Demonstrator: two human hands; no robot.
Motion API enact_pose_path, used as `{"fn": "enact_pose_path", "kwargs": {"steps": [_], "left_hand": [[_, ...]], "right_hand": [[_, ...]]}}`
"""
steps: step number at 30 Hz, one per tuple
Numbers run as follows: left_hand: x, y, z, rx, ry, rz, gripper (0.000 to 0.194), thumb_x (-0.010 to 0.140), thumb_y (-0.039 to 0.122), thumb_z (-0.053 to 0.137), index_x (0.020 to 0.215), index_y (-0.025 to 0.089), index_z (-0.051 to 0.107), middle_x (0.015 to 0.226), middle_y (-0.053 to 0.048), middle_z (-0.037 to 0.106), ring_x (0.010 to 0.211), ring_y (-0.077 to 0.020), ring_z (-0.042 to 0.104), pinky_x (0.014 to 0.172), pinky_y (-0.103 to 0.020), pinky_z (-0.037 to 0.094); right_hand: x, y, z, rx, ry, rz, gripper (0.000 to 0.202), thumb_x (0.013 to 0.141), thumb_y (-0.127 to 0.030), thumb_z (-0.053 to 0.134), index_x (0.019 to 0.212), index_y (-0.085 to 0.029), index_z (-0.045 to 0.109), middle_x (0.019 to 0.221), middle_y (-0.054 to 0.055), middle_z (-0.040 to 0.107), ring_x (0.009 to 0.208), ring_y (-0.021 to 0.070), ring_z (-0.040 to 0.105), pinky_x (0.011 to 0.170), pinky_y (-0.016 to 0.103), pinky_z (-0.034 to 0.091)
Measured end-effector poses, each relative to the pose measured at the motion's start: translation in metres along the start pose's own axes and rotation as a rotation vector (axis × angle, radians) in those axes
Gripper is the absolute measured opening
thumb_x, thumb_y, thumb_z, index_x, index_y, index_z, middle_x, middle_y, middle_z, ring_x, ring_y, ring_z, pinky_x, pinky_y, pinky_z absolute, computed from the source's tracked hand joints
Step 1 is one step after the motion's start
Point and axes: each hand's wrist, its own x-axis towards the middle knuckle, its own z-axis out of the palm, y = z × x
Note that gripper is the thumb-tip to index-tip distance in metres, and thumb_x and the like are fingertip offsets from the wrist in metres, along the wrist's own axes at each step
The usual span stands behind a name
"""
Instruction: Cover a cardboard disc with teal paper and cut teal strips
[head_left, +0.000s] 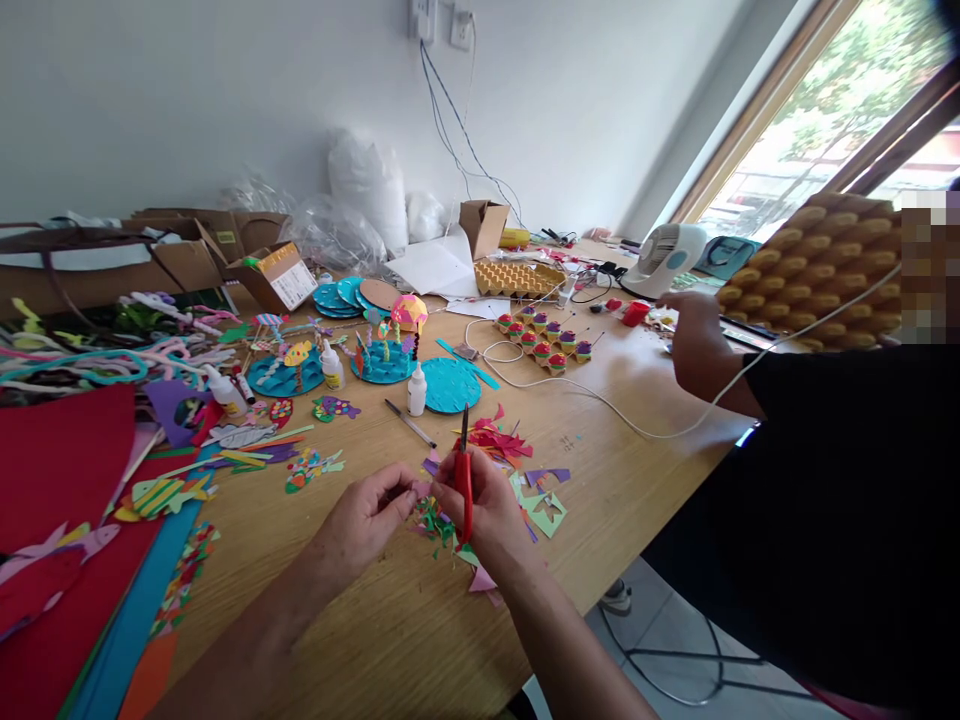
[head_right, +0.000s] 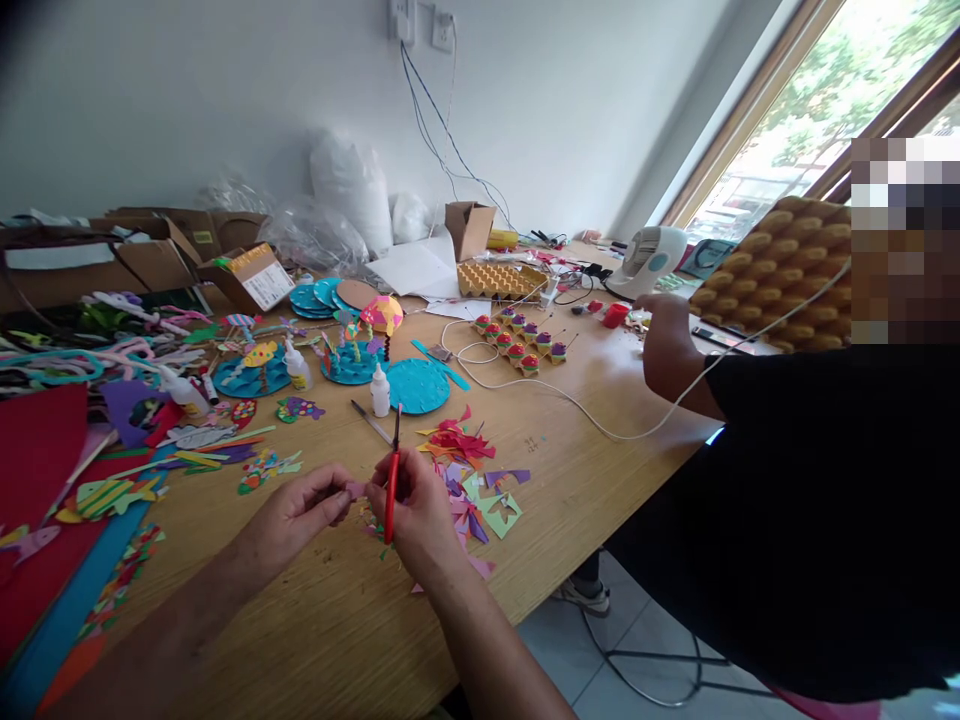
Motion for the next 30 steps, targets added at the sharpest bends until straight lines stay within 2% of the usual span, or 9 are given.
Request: {"fn": "enact_pose_path", "kwargs": {"steps": [7,10,15,19,24,30], "left_hand": [[0.000,-0.002,0.000,-0.015,0.078,-0.006,0.015,0.073,0.031,0.049,0.066,0.019,0.053,0.056,0.005,0.046,0.055,-0.0124,0.044,0.052,-0.024,0.035],[-0.001,0.001,-0.006,-0.035,0.107,-0.023,0.016,0.074,0.033,0.051,0.066,0.019,0.053,0.058,0.005,0.048,0.057,-0.0127,0.046,0.055,-0.024,0.037],[-0.003,0.008,-0.013,-0.112,0.137,-0.069,0.018,0.075,0.036,0.051,0.068,0.019,0.051,0.064,0.002,0.053,0.063,-0.0138,0.052,0.060,-0.026,0.043],[-0.003,0.011,-0.011,-0.168,0.119,-0.098,0.016,0.076,0.033,0.052,0.070,0.018,0.050,0.064,0.002,0.055,0.062,-0.0130,0.053,0.060,-0.026,0.044],[-0.004,0.011,-0.007,-0.210,0.082,-0.131,0.014,0.076,0.031,0.052,0.070,0.018,0.050,0.064,0.002,0.054,0.063,-0.0124,0.052,0.060,-0.026,0.045],[-0.002,0.013,-0.005,-0.223,0.029,-0.175,0.013,0.074,0.029,0.053,0.069,0.017,0.052,0.061,0.003,0.054,0.060,-0.0116,0.051,0.058,-0.026,0.044]], "right_hand": [[-0.002,0.002,0.000,-0.043,0.013,0.028,0.022,0.067,-0.028,0.062,0.078,-0.018,0.047,0.068,-0.004,0.046,0.057,0.0091,0.042,0.051,0.020,0.035],[-0.010,-0.004,-0.006,-0.179,-0.066,0.059,0.016,0.074,-0.031,0.055,0.072,-0.018,0.045,0.061,-0.005,0.041,0.054,0.0087,0.038,0.048,0.019,0.032],[-0.029,-0.003,-0.015,-0.475,-0.254,0.111,0.025,0.082,-0.032,0.043,0.063,-0.018,0.041,0.055,-0.005,0.038,0.053,0.0084,0.033,0.047,0.020,0.024],[-0.035,0.002,-0.011,-0.576,-0.311,0.128,0.023,0.083,-0.029,0.041,0.062,-0.018,0.038,0.056,-0.005,0.036,0.053,0.0081,0.030,0.047,0.021,0.022],[-0.030,0.000,-0.004,-0.565,-0.331,0.110,0.021,0.083,-0.026,0.040,0.063,-0.018,0.037,0.057,-0.005,0.036,0.053,0.0081,0.030,0.047,0.020,0.022],[-0.031,0.001,-0.005,-0.572,-0.325,0.078,0.022,0.084,-0.026,0.040,0.064,-0.018,0.036,0.057,-0.006,0.036,0.054,0.0078,0.029,0.048,0.020,0.023]]}}
